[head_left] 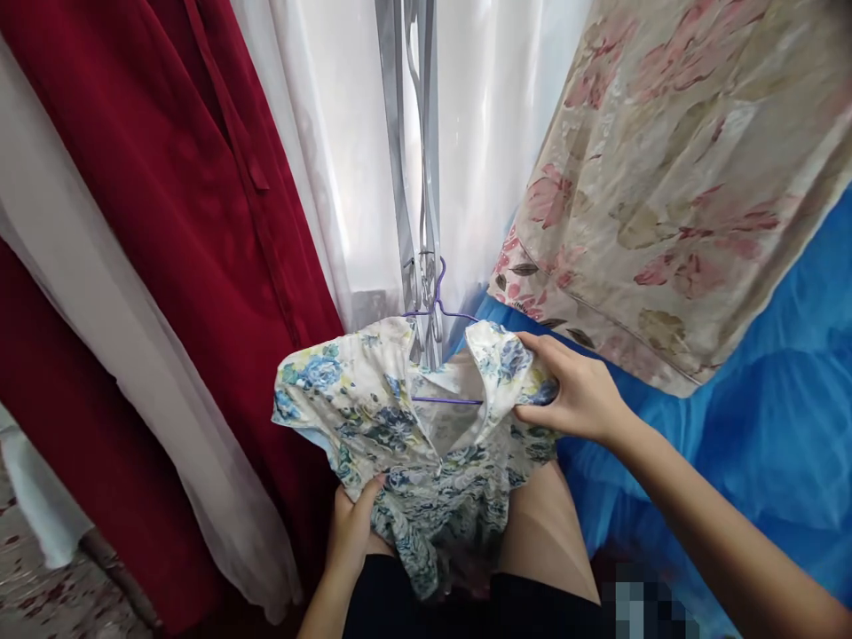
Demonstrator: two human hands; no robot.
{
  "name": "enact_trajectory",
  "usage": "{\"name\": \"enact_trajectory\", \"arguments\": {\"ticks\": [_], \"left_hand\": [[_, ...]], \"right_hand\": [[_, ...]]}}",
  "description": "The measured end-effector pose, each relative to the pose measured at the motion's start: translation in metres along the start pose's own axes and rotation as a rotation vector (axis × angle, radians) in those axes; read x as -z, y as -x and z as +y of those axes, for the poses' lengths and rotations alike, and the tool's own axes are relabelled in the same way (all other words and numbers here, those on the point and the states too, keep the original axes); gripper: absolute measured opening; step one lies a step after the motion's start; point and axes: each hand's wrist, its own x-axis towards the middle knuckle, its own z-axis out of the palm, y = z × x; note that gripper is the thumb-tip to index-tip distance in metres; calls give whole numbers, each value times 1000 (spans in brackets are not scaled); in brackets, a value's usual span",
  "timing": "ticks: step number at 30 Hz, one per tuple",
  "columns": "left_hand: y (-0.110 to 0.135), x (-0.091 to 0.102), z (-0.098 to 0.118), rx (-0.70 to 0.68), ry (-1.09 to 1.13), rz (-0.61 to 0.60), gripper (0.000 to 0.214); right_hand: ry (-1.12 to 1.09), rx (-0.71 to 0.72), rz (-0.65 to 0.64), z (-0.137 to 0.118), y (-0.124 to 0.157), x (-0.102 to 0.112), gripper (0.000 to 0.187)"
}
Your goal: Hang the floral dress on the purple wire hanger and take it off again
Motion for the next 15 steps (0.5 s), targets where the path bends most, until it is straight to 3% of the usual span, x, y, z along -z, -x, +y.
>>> {"name": "enact_trajectory", "arguments": {"ticks": [3,7,8,9,12,13,15], "left_hand": [[12,-5,-16,87,75,104,36],[37,-19,-40,168,208,170,43],[43,-23,-44,174,224,164,43],[48,-26,-47,181,231,151,43],[61,-36,-53,175,236,109,48],[64,-38,-54,162,237,108,51],[67,-41,-59,133,228,101,54]], "right_hand": [[-49,-119,186,-10,17,-11,79],[-393,-571,665,-44,63,-54,32],[-558,-660,687,-56,75,-70,21],[-729,-739,598,-69,85,-87,20],[-1168,-818,80,-102,103,-133,34],[-1232,-799,-27,-109,104,-145,37],[-1254,-755,-81,-116,102,-159,42]]}}
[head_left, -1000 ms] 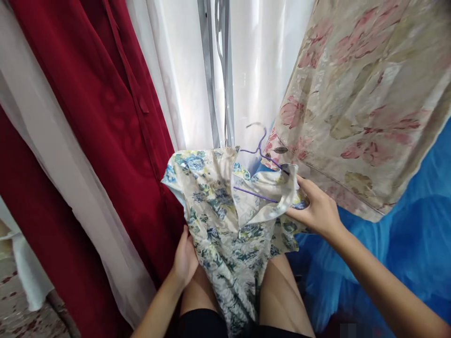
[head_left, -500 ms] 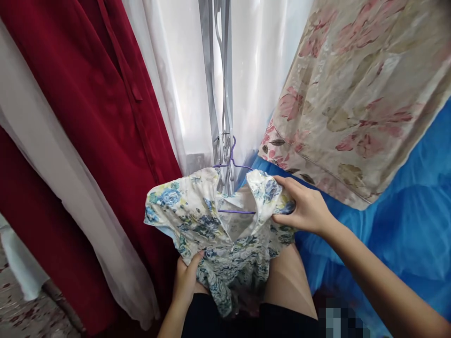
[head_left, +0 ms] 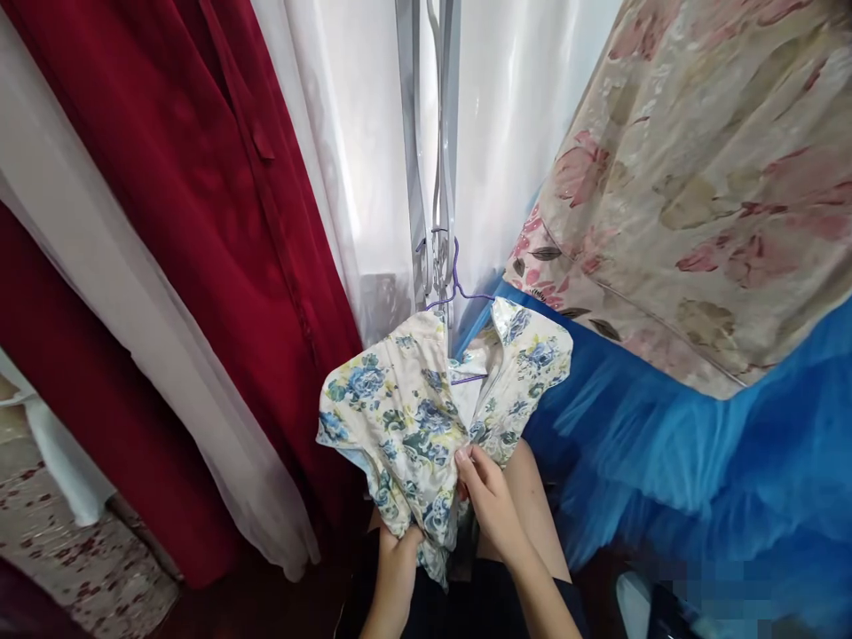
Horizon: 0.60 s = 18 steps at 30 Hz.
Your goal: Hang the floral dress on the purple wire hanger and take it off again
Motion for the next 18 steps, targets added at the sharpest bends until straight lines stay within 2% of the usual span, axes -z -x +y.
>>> {"name": "enact_trajectory", "arguments": {"ticks": [4,6,9,11,12,14,16,18], "left_hand": [[-11,12,-12,-61,-99,34,40],[-22,22,-16,-157,-167,75,40],[-29,29,-19,-428,-257,213,51],[-23,20,-17,-638,-363,261,48],[-18,12,-14,-723,-435,212,43],[-8,-11,-5,-825,-560,-15,33],[0,-37,7,-835,-612,-221,28],[2,-58,18,-819,-603,-305,21]], "right_hand": [[-12,20,22,3,-1,10,46],[-36,13,36,5,7,21,47],[-62,1,28,10,21,32,45],[-87,-23,8,12,25,32,44],[-97,-34,1,13,26,31,43],[-105,-41,-9,12,26,26,41],[-119,-38,-34,7,25,22,40],[-154,-81,-85,0,26,22,41]]}}
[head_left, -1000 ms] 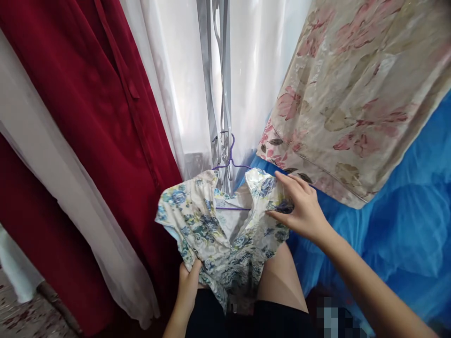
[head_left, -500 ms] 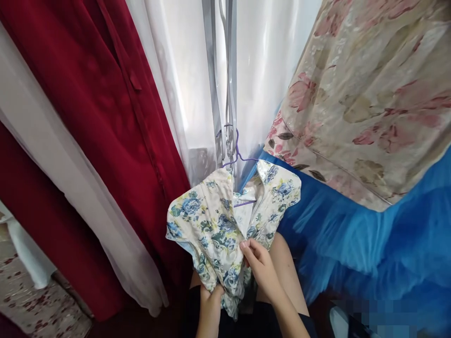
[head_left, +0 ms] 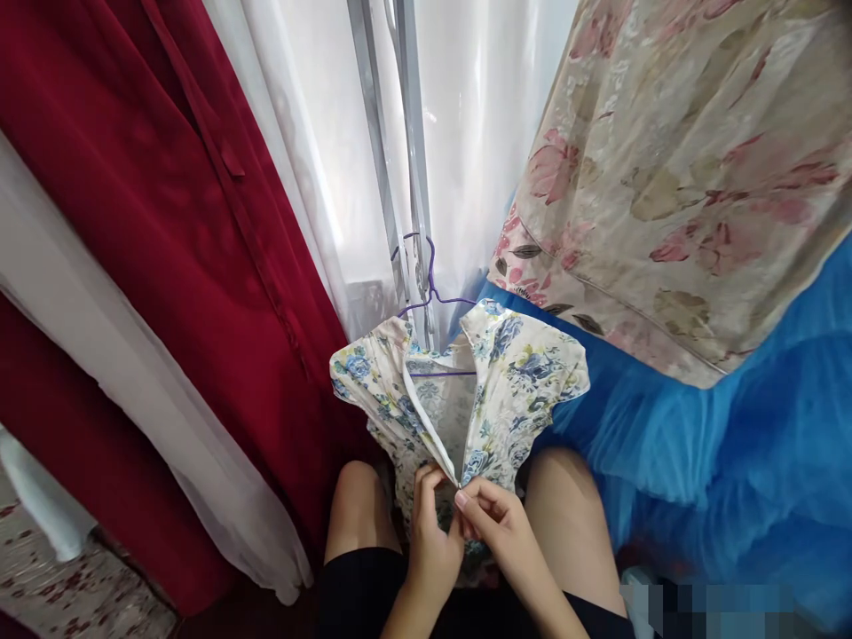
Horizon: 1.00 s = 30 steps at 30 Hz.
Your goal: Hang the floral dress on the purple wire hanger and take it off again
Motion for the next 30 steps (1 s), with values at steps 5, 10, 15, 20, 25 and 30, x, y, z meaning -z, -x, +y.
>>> {"name": "enact_trajectory", "arguments": {"ticks": [5,10,15,20,25,30], "left_hand": [[-16,-5,19,-41,-1,-67,16],[-16,2,33,-5,-73,-239,18],[-26,17,36,-37,-326,-419,26],[-25,33,19,-131,-453,-574,40],[-57,49,23,-106,-225,-398,14],[-144,73,66,-333,-81,-14,38]], "right_hand": [[-36,-101,23,-33,0,8,46],[-128,-37,153,-83,-40,7,41],[-129,96,107,-143,-101,-9,39],[-84,200,62,-172,-118,-16,32],[-8,227,86,-160,-100,-22,26],[88,341,79,-158,-87,-26,19]]}}
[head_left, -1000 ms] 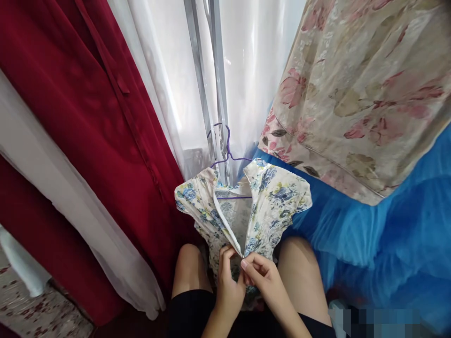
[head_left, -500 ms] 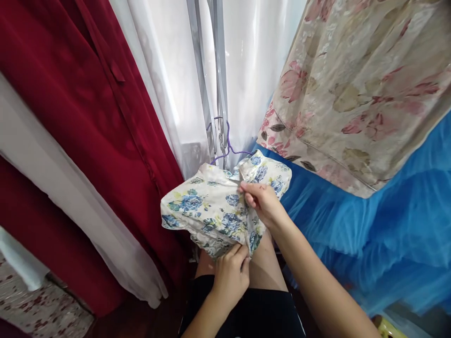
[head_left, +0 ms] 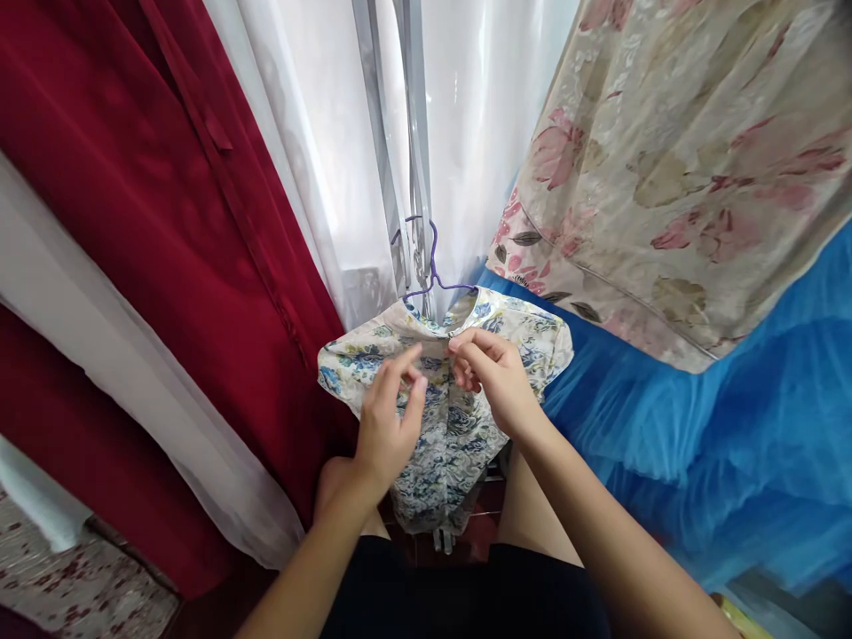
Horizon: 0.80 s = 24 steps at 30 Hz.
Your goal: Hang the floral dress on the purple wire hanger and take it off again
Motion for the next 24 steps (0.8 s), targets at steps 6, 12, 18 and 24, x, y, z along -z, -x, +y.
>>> {"name": "enact_trajectory", "arguments": {"ticks": [6,12,18,24], "left_hand": [[-60,12,17,-238,-118,-78,17],[-73,48,-7,-46,-35,302,17],[-36,58,-103,777,728,735,5],[86,-18,-105,1146,956,585,8]], "right_hand": [[91,72,-47,6,-6,3,21],[154,-83,67,56,-2,15,22],[-19,-165,61,74,35,7,20],[-573,-367,231,102,80,19,20]]}}
